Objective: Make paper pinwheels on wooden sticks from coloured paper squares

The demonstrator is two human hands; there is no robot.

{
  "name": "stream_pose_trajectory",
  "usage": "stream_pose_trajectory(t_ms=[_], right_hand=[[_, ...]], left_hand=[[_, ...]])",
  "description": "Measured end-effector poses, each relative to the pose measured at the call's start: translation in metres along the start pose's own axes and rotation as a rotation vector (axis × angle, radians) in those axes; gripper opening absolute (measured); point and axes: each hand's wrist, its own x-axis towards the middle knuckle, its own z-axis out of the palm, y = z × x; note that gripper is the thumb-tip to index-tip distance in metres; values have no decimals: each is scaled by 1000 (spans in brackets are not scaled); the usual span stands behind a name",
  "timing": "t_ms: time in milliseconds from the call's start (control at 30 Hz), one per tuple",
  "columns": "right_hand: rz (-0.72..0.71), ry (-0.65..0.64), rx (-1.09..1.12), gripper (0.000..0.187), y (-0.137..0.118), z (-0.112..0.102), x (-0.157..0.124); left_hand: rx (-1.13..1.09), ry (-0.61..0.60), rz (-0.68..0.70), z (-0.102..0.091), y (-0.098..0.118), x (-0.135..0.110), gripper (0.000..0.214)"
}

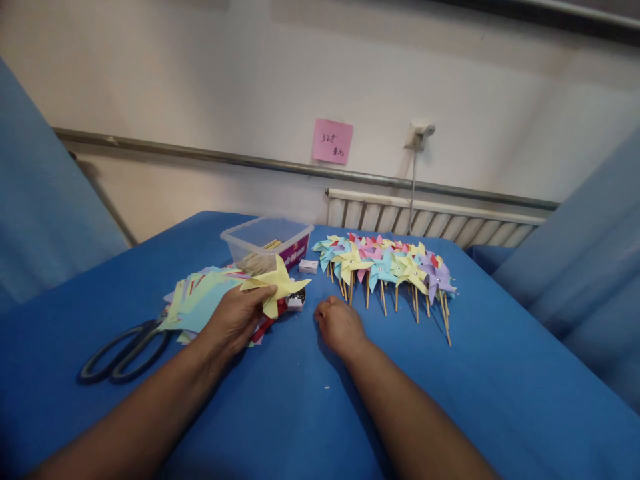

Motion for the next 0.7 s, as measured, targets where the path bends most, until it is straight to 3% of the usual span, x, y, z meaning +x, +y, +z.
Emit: stream_pose_trajectory(t_ms=[267,500,700], right_hand=[[4,24,-121,21,-4,-2,1],[-50,-30,-280,27,-15,-5,1],[6,-44,-262,27,-17,-3,1]], left_hand=[[149,23,3,0,-5,-1,30],[207,49,63,2,-6,-2,32],[268,63,96,2,-6,-3,32]])
